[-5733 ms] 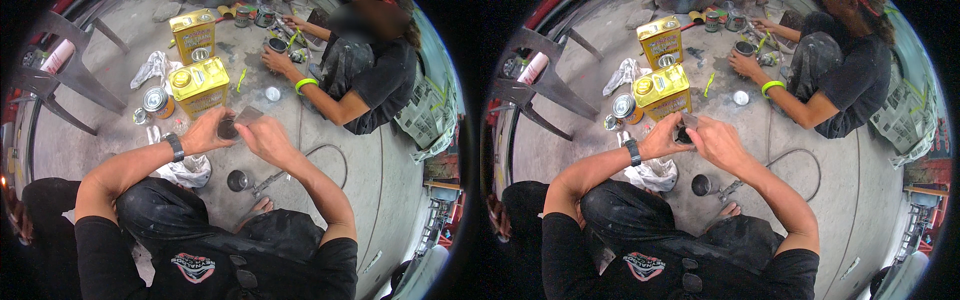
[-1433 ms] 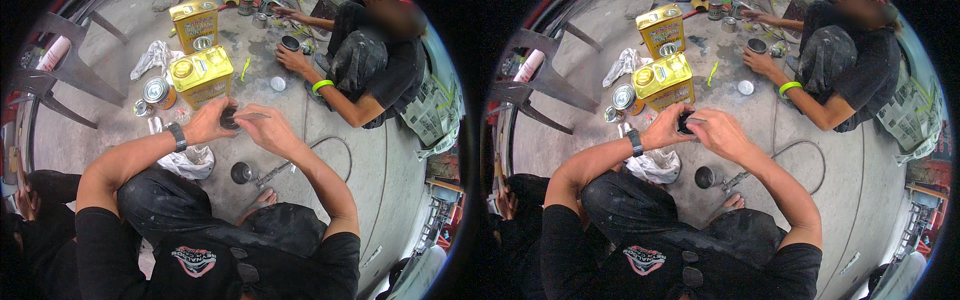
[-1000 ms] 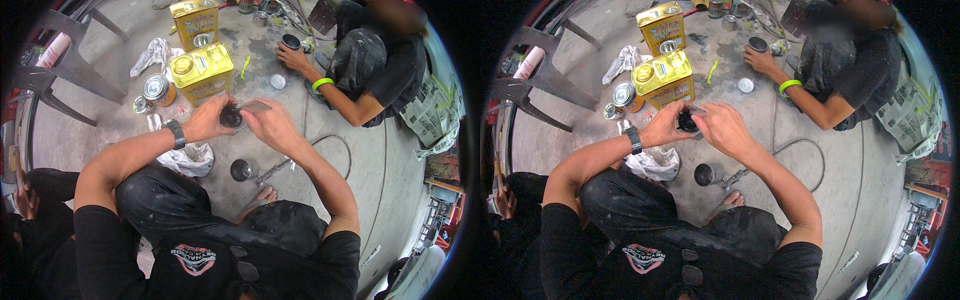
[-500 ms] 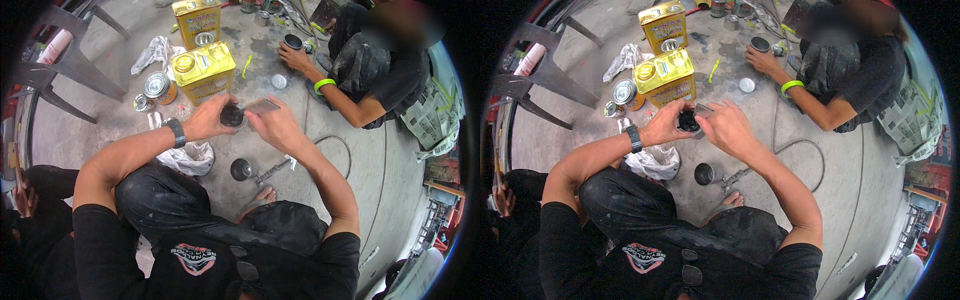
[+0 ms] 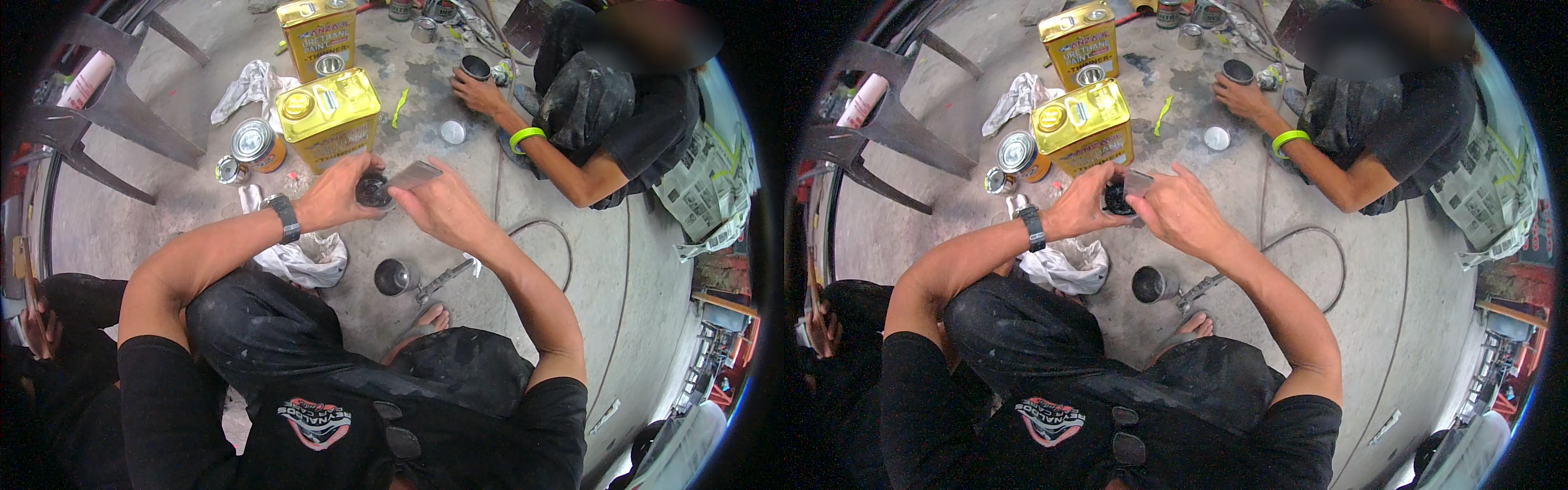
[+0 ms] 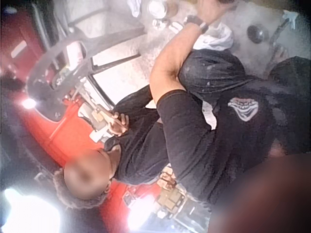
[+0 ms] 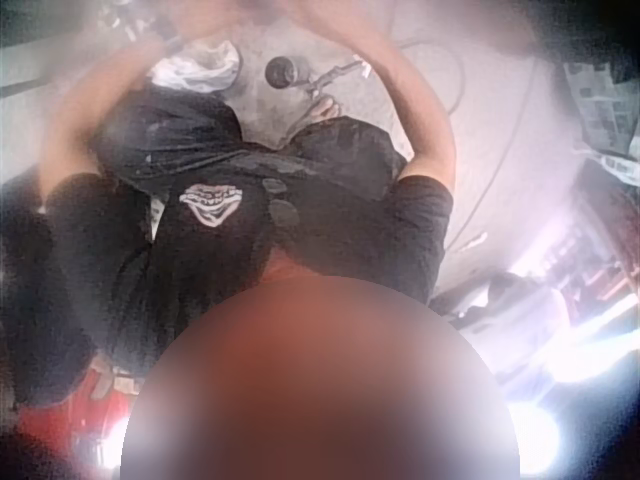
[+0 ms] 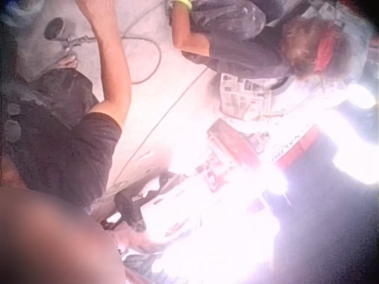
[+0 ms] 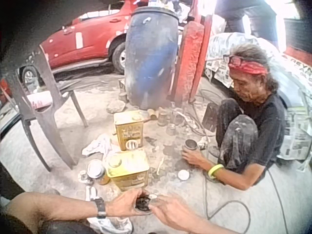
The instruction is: The person sits on the floor and mixes paint from a small can into a spray gun cup using a metal strip. They scrape the sides of the can to transfer the paint and then pour the mixture into the cup.
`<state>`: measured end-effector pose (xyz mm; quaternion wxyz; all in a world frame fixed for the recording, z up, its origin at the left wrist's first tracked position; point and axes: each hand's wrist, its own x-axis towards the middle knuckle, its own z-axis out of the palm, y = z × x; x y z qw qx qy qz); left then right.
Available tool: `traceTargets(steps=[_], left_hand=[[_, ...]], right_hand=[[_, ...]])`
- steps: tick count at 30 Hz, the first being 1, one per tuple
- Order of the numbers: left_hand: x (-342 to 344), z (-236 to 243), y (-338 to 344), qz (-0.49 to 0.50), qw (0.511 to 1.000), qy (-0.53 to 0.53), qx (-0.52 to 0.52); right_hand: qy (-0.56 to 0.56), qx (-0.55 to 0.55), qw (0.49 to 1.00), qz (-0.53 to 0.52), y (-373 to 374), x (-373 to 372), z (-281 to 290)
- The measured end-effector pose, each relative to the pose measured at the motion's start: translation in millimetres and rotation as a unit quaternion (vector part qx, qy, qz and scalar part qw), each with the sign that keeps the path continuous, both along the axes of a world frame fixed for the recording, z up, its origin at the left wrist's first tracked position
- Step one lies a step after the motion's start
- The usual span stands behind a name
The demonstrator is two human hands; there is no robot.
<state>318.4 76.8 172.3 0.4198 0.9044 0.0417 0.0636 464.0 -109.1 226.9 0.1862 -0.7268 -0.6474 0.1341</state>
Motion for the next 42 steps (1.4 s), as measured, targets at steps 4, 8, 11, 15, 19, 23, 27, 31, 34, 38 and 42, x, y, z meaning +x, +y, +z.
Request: traceTargets(steps=[4,8,11,15,19,23,27,31,34,38,42], left_hand=[[1,-5,3,-0.004,1.000,-0.009,-0.002],[0,0,-1,0.006,1.000,0.005,0.020],[0,-1,-2,0.004,1.000,0.001,0.006],[-1,3,-3,0.009,0.999,0.028,0.019],[-1,1,-1,-0.007,1.000,-0.004,0.001],[1,0,-7,0.004,1.000,0.019,-0.016],[4,-7,-4,-0.020,1.000,0.008,0.015],[-4,-22,3,-0.015,0.998,-0.007,0.054],[7,-23,0,-0.034,0.997,0.010,0.062],[2,-7,-3,-0.033,0.997,-0.024,0.069],[4,1,-5,-0.024,0.998,-0.019,0.052]], right_hand=[[0.064,0.065,0.996,-0.020,6,-8,11],[0.017,0.050,0.998,-0.029,4,-6,4],[0.043,0.109,0.993,-0.005,5,-9,-3],[0.013,0.004,1.000,-0.002,5,-8,6],[0.035,0.086,0.996,-0.002,7,-12,4],[-0.012,0.039,0.999,-0.009,3,-11,2],[0.063,0.074,0.995,0.002,10,-10,-28],[0.009,0.109,0.994,-0.011,14,-14,-31],[0.065,0.090,0.994,-0.006,11,-8,-19],[0.044,-0.001,0.999,0.019,10,-7,2],[0.075,0.112,0.991,-0.003,12,-8,-17]])
